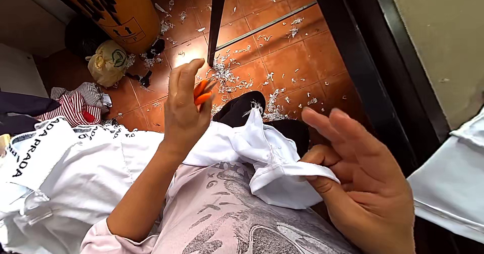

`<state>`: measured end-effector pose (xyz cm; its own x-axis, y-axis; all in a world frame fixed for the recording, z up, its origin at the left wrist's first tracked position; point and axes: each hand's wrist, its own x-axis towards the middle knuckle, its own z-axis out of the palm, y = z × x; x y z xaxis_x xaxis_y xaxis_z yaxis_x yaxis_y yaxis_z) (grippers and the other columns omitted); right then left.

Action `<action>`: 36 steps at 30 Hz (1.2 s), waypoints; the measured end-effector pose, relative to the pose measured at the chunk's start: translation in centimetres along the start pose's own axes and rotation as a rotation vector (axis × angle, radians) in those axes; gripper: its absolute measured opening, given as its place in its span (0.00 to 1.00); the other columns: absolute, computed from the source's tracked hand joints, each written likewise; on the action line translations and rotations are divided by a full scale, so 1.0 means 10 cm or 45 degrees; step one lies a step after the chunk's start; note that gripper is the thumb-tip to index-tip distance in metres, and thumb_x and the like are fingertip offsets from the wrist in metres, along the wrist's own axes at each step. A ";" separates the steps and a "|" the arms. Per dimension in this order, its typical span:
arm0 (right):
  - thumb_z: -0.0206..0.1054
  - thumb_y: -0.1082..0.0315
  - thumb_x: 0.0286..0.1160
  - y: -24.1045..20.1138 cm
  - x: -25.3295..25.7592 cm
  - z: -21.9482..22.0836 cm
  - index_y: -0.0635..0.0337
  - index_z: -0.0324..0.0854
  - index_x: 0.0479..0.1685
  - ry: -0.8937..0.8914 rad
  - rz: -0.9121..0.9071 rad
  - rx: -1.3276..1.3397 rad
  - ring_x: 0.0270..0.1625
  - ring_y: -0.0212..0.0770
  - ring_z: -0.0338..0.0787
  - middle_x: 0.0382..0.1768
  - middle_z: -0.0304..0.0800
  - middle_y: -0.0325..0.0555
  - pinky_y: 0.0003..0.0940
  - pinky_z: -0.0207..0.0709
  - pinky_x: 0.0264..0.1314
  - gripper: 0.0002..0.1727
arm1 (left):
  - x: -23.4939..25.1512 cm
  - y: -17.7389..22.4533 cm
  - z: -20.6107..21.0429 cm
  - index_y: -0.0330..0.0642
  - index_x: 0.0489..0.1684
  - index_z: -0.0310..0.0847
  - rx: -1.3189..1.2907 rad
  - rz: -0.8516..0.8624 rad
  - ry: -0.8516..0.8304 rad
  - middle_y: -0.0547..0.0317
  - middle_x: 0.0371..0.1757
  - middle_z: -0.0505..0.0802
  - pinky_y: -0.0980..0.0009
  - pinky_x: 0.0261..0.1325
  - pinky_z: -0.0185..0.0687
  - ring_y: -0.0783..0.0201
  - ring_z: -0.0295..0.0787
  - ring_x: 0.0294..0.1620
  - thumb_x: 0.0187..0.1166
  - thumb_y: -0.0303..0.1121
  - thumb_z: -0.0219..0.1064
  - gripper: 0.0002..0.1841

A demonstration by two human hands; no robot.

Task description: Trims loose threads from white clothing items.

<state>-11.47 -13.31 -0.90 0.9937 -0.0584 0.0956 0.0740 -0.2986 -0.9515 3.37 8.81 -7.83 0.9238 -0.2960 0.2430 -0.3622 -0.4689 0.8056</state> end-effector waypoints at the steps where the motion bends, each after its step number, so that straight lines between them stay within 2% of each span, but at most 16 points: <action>1: 0.68 0.64 0.81 0.00 -0.01 -0.02 0.38 0.70 0.85 0.028 -0.038 -0.043 0.47 0.18 0.88 0.77 0.79 0.24 0.13 0.84 0.50 0.31 | -0.04 0.07 -0.03 0.30 0.71 0.76 -0.148 0.032 -0.088 0.44 0.60 0.87 0.71 0.41 0.80 0.66 0.84 0.42 0.76 0.32 0.72 0.25; 4: 0.68 0.64 0.81 0.02 -0.05 -0.04 0.37 0.80 0.73 0.112 -0.153 -0.118 0.55 0.21 0.89 0.63 0.88 0.21 0.17 0.85 0.58 0.22 | -0.26 0.42 0.00 0.30 0.43 0.88 -0.625 0.165 -0.499 0.57 0.36 0.91 0.81 0.34 0.78 0.77 0.82 0.32 0.69 0.37 0.78 0.17; 7: 0.69 0.64 0.81 0.05 -0.10 -0.04 0.40 0.85 0.61 0.128 -0.262 -0.201 0.56 0.22 0.90 0.54 0.91 0.21 0.18 0.85 0.59 0.13 | -0.37 0.58 0.16 0.31 0.35 0.90 -0.734 0.370 -0.654 0.56 0.31 0.91 0.77 0.40 0.83 0.71 0.86 0.35 0.71 0.26 0.74 0.05; 9: 0.67 0.66 0.81 0.08 -0.14 -0.05 0.46 0.84 0.55 0.093 -0.360 -0.427 0.56 0.23 0.87 0.50 0.87 0.27 0.18 0.82 0.59 0.09 | -0.38 0.55 0.17 0.30 0.33 0.89 -0.828 0.420 -0.644 0.55 0.30 0.89 0.78 0.39 0.81 0.72 0.85 0.35 0.74 0.23 0.69 0.05; 12: 0.64 0.73 0.80 0.16 -0.23 -0.10 0.56 0.83 0.45 0.005 -0.568 -0.728 0.52 0.35 0.83 0.43 0.80 0.42 0.25 0.78 0.59 0.04 | -0.32 0.39 -0.02 0.31 0.34 0.85 -0.788 0.378 -0.497 0.59 0.32 0.88 0.82 0.43 0.79 0.78 0.82 0.37 0.84 0.29 0.64 0.10; 14: 0.64 0.73 0.80 0.23 -0.32 -0.12 0.56 0.82 0.43 -0.039 -0.693 -0.767 0.49 0.39 0.83 0.41 0.80 0.43 0.29 0.78 0.58 0.03 | -0.21 0.20 -0.16 0.30 0.38 0.87 -0.354 0.336 -0.207 0.55 0.34 0.91 0.80 0.43 0.82 0.75 0.85 0.36 0.81 0.27 0.65 0.08; 16: 0.64 0.71 0.82 0.25 -0.37 -0.13 0.56 0.82 0.44 -0.063 -0.768 -0.733 0.48 0.39 0.82 0.40 0.79 0.43 0.31 0.79 0.59 0.02 | -0.08 0.08 -0.25 0.29 0.55 0.86 0.085 0.196 -0.105 0.44 0.46 0.93 0.67 0.42 0.83 0.63 0.87 0.38 0.78 0.27 0.67 0.13; 17: 0.64 0.71 0.83 0.24 -0.38 -0.12 0.56 0.82 0.44 -0.067 -0.781 -0.707 0.48 0.39 0.82 0.40 0.79 0.43 0.32 0.79 0.61 0.02 | -0.04 0.08 -0.28 0.31 0.67 0.81 0.108 0.144 -0.191 0.44 0.53 0.92 0.68 0.42 0.80 0.63 0.85 0.40 0.78 0.31 0.68 0.21; 19: 0.65 0.72 0.83 0.23 -0.39 -0.12 0.57 0.82 0.45 -0.061 -0.804 -0.675 0.47 0.39 0.82 0.40 0.78 0.43 0.32 0.80 0.62 0.02 | -0.05 0.18 -0.20 0.31 0.70 0.81 -0.155 0.168 -0.444 0.49 0.54 0.89 0.76 0.40 0.76 0.72 0.80 0.39 0.76 0.40 0.72 0.27; 21: 0.65 0.72 0.82 0.22 -0.39 -0.11 0.57 0.82 0.44 -0.060 -0.809 -0.681 0.48 0.39 0.82 0.41 0.78 0.43 0.32 0.80 0.63 0.02 | -0.14 0.34 0.01 0.34 0.65 0.87 -0.458 0.195 -0.778 0.54 0.54 0.88 0.77 0.48 0.81 0.72 0.83 0.48 0.73 0.47 0.74 0.28; 24: 0.65 0.71 0.83 0.22 -0.40 -0.12 0.57 0.82 0.43 -0.049 -0.782 -0.680 0.48 0.38 0.83 0.40 0.79 0.43 0.31 0.81 0.62 0.01 | -0.28 0.40 0.38 0.32 0.36 0.92 -0.796 0.272 -1.038 0.53 0.43 0.89 0.77 0.46 0.80 0.70 0.84 0.44 0.75 0.34 0.74 0.11; 26: 0.65 0.70 0.83 0.22 -0.43 -0.13 0.56 0.81 0.42 -0.048 -0.740 -0.670 0.49 0.37 0.83 0.41 0.79 0.42 0.29 0.80 0.61 0.02 | -0.31 0.35 0.47 0.31 0.25 0.87 -0.872 0.277 -0.965 0.52 0.37 0.89 0.76 0.46 0.79 0.70 0.84 0.42 0.76 0.27 0.70 0.10; 29: 0.65 0.69 0.84 0.25 -0.48 -0.16 0.54 0.81 0.41 -0.054 -0.683 -0.637 0.49 0.35 0.82 0.41 0.78 0.41 0.26 0.79 0.60 0.03 | -0.20 0.12 0.40 0.30 0.29 0.85 -0.735 0.210 -0.600 0.56 0.36 0.88 0.77 0.50 0.79 0.73 0.84 0.43 0.80 0.28 0.67 0.11; 32: 0.65 0.68 0.84 0.30 -0.51 -0.16 0.53 0.81 0.41 -0.043 -0.654 -0.591 0.49 0.34 0.82 0.40 0.78 0.39 0.24 0.79 0.58 0.03 | -0.03 -0.14 0.24 0.32 0.32 0.86 -0.416 0.087 -0.226 0.60 0.36 0.88 0.83 0.45 0.78 0.80 0.82 0.38 0.82 0.31 0.66 0.11; 34: 0.65 0.68 0.83 0.32 -0.50 -0.15 0.53 0.81 0.41 -0.034 -0.659 -0.559 0.47 0.33 0.82 0.40 0.77 0.39 0.24 0.78 0.58 0.03 | 0.05 -0.22 0.17 0.32 0.36 0.87 -0.052 -0.022 -0.114 0.54 0.38 0.88 0.74 0.45 0.77 0.70 0.82 0.38 0.81 0.33 0.69 0.11; 36: 0.66 0.68 0.82 0.35 -0.50 -0.13 0.52 0.82 0.40 -0.021 -0.663 -0.525 0.52 0.33 0.83 0.43 0.80 0.38 0.27 0.79 0.62 0.03 | 0.12 -0.26 0.19 0.30 0.56 0.85 0.121 -0.128 -0.253 0.42 0.49 0.89 0.55 0.52 0.83 0.52 0.87 0.47 0.78 0.34 0.72 0.16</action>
<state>-16.33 -15.34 -4.33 0.8383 0.2052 0.5052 0.5097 -0.6240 -0.5923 5.14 8.04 -10.65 0.9166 -0.3973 0.0453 -0.2883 -0.5780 0.7634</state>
